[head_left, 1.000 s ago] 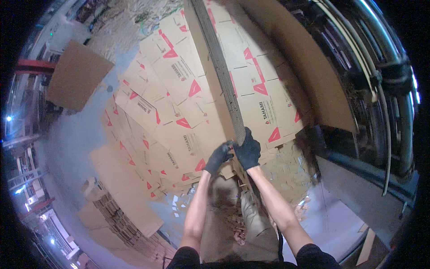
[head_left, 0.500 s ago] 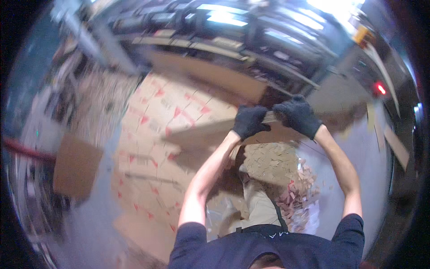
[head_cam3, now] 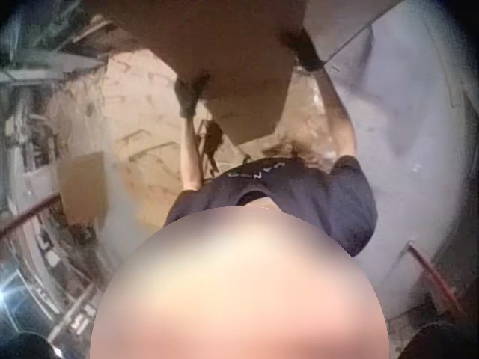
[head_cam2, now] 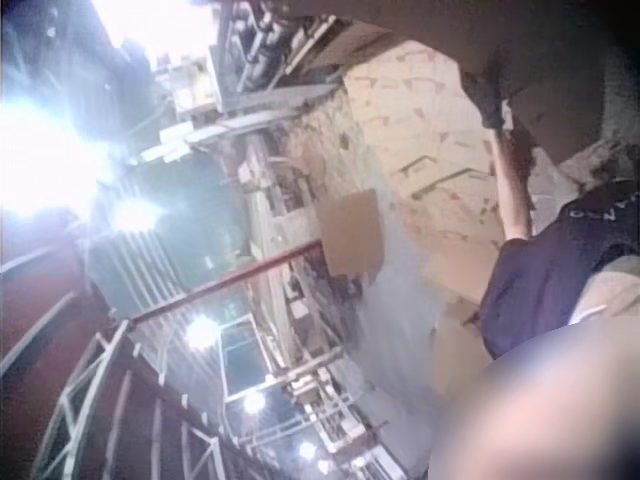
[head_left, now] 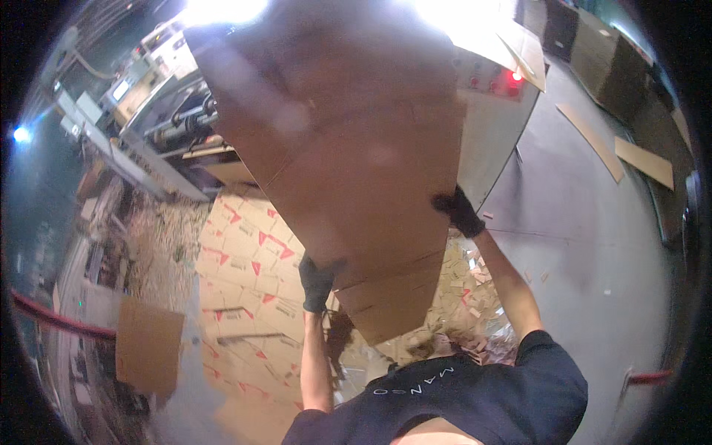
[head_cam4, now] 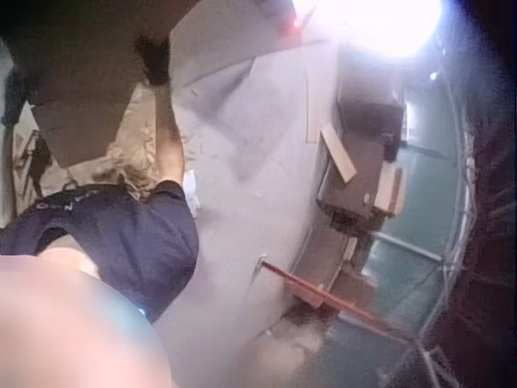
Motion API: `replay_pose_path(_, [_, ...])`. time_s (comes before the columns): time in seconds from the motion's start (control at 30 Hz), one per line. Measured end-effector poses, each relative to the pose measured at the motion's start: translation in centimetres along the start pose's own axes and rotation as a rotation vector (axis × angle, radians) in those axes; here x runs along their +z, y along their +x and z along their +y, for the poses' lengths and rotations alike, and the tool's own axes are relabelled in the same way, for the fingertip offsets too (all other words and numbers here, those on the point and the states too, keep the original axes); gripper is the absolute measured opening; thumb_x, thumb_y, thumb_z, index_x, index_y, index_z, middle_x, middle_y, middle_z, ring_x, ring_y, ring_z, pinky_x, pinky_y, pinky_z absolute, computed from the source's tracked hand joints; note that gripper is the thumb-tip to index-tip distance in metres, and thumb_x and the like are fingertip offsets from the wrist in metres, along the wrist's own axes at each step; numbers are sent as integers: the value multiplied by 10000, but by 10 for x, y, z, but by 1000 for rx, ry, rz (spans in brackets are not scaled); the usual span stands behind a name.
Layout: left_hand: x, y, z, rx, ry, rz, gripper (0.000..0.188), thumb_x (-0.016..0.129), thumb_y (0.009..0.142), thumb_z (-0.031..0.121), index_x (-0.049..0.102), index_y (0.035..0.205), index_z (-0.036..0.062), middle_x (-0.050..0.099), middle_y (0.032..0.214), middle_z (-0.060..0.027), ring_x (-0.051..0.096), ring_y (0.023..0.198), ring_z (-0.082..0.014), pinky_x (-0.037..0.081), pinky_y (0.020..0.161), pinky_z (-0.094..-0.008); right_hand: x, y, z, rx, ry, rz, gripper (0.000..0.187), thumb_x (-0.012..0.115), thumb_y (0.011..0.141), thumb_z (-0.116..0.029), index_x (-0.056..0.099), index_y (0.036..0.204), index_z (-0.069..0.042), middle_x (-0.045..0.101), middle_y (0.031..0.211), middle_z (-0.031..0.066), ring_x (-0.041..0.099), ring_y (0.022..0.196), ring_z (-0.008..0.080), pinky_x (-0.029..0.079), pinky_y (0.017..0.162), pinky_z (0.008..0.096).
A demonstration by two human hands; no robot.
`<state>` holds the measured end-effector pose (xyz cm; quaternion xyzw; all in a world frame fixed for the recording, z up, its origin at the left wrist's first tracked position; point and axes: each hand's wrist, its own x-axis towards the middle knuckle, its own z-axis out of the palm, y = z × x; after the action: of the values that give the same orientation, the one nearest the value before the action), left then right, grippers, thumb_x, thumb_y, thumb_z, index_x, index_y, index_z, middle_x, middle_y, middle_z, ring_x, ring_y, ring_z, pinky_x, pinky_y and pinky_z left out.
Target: The person repeatedly picks up flat cardboard sheets from a pile on the floor and stacks them into a neat pile. They then carry the stack to a machine and place it on the conveyor belt.
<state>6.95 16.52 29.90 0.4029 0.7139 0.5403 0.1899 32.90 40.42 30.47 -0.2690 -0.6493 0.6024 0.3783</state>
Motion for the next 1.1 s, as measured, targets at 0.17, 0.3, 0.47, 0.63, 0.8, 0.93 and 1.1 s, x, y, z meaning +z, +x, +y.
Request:
replay_pose_path(0.17, [53, -75, -25, -290, -102, -178, 378, 687, 718, 114, 551, 1049, -3, 609, 991, -94, 577, 896, -196, 458, 797, -346, -56, -62, 64, 28, -343, -387, 578, 713, 736, -133, 439, 1222, 16, 535, 1188, 132, 537, 1050, 187, 470, 874, 298])
replay_pose_path(0.3, [77, -108, -8, -472, -578, -47, 279, 510, 859, 109, 559, 1116, 12, 560, 1142, -131, 512, 1075, -200, 425, 859, -335, -77, -74, 106, 490, 338, -474, 395, 656, 773, -62, 526, 1131, 46, 636, 1017, 111, 574, 1018, 184, 484, 855, 287])
replay_pose_path(0.47, [76, -111, -33, -480, -814, 154, 374, 485, 910, 252, 410, 1245, 103, 525, 1168, -75, 544, 1008, -243, 481, 819, -394, -24, -77, 124, 283, 136, -478, 410, 702, 761, -170, 533, 1087, 14, 627, 1018, 95, 575, 958, 161, 468, 861, 312])
replay_pose_path(0.63, [72, -122, -90, -305, -237, 49, 335, 540, 869, 127, 464, 1187, 54, 551, 1108, -83, 550, 947, -191, 451, 804, -333, -18, -63, 80, 321, -140, -494, 872, 823, 610, -273, 337, 1280, 0, 464, 1257, 111, 476, 1113, 214, 398, 952, 335])
replay_pose_path(0.8, [91, -130, -95, -323, -556, 145, 458, 655, 763, 68, 466, 1180, 64, 564, 1107, -83, 573, 941, -191, 491, 793, -327, -41, -42, 2, -655, -675, -434, 993, 836, 516, -275, 308, 1334, -80, 347, 1362, 163, 430, 1163, 312, 388, 939, 388])
replay_pose_path(0.93, [113, -118, -85, -265, -482, 165, 469, 732, 685, 29, 514, 1100, 51, 606, 1016, -65, 583, 888, -158, 493, 750, -305, -17, -12, -21, -416, -1136, -706, 581, 686, 688, -154, 442, 1209, -77, 562, 1079, 192, 557, 976, 343, 476, 751, 423])
replay_pose_path(1.1, [116, -108, -78, -301, -202, 101, 534, 746, 672, 37, 474, 1132, 37, 583, 1010, -74, 580, 887, -169, 493, 752, -300, -22, -28, -25, -423, -1977, -778, 579, 734, 601, -210, 508, 1127, -126, 605, 852, 126, 615, 732, 253, 437, 615, 392])
